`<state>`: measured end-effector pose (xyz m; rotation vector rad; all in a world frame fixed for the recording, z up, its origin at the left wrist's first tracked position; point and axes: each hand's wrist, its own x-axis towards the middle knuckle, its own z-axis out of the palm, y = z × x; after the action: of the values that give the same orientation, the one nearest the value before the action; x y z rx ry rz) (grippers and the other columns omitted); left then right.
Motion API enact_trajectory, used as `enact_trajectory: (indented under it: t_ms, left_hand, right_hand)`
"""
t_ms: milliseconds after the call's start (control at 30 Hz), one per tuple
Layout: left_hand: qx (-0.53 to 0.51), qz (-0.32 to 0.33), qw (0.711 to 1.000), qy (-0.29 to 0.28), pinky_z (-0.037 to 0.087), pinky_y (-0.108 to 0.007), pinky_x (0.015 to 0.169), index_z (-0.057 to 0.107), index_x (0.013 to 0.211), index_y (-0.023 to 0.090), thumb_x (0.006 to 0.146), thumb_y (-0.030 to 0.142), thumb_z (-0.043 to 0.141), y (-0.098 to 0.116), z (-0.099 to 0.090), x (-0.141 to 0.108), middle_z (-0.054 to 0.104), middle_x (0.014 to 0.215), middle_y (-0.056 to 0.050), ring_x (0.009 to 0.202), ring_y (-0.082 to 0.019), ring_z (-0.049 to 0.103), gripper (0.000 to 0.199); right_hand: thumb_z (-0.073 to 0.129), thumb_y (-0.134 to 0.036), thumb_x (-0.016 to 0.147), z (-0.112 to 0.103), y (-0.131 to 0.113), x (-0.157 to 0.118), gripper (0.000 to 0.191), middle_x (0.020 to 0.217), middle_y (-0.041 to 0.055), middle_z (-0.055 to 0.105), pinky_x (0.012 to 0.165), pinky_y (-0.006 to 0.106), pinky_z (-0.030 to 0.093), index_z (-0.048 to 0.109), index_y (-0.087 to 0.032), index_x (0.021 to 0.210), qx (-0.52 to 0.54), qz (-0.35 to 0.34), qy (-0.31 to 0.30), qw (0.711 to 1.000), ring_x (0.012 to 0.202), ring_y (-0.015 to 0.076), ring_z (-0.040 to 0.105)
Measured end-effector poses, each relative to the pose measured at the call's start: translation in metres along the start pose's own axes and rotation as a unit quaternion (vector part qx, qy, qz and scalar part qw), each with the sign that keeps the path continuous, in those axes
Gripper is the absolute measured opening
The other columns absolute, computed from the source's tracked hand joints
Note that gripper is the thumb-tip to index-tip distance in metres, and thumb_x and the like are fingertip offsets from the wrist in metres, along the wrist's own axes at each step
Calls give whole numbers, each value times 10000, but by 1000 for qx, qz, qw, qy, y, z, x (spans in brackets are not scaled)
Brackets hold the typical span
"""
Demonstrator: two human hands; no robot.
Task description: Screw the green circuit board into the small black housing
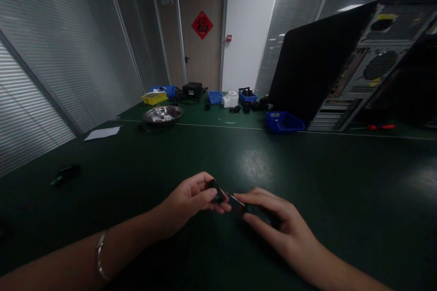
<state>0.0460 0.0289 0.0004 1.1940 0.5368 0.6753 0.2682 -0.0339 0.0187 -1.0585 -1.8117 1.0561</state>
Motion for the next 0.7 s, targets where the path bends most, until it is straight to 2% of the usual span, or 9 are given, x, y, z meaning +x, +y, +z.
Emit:
enact_trajectory:
  t_ms: [100,233,300,467,600,700]
  left_hand:
    - [8,-5,1000,-4,485,-373,784,499,1058,131,915,258,547,-2,1,0,633,964,-100,832,-198,654,197]
    - [61,-31,997,26,495,-411,832,414,1343,126,950,276,461,3,4,-1,562,953,-80,871,-195,607,423]
    - [121,-35,992,29,489,-415,839,380,1412,150,968,296,410,6,5,-2,537,936,-66,857,-188,592,468]
    - [297,14,955,-3,454,-369,794,476,1373,211,991,318,343,9,7,-7,517,869,-31,743,-154,567,418]
    - [311,65,948,-2,450,-342,766,545,1298,218,996,307,337,7,8,-11,514,865,-27,701,-137,565,377]
    - [299,77,951,-3,468,-328,745,541,1293,216,983,326,382,7,8,-12,525,871,-38,731,-148,569,366]
  right_hand:
    - [575,-191,911,0,2,1,301,1011,37,653,798,299,478,645,-270,1193,1,5,-1,1000,921,170,613]
    - [579,-190,908,0,4,1,311,1012,42,651,800,300,481,637,-255,1206,-2,0,3,1000,925,170,613]
    - [571,-192,912,0,3,1,309,1023,48,649,810,308,483,636,-246,1209,2,-3,-1,1000,932,174,614]
    - [566,-192,910,0,2,1,297,998,62,649,795,328,491,645,-226,1195,-8,-1,-4,1000,913,187,616]
    - [559,-203,919,0,3,0,311,1002,62,650,786,326,494,627,-238,1220,-11,-14,1,1000,905,185,614]
    - [560,-201,917,0,4,0,310,1007,65,655,792,330,497,631,-241,1217,-7,-16,8,1000,911,189,616]
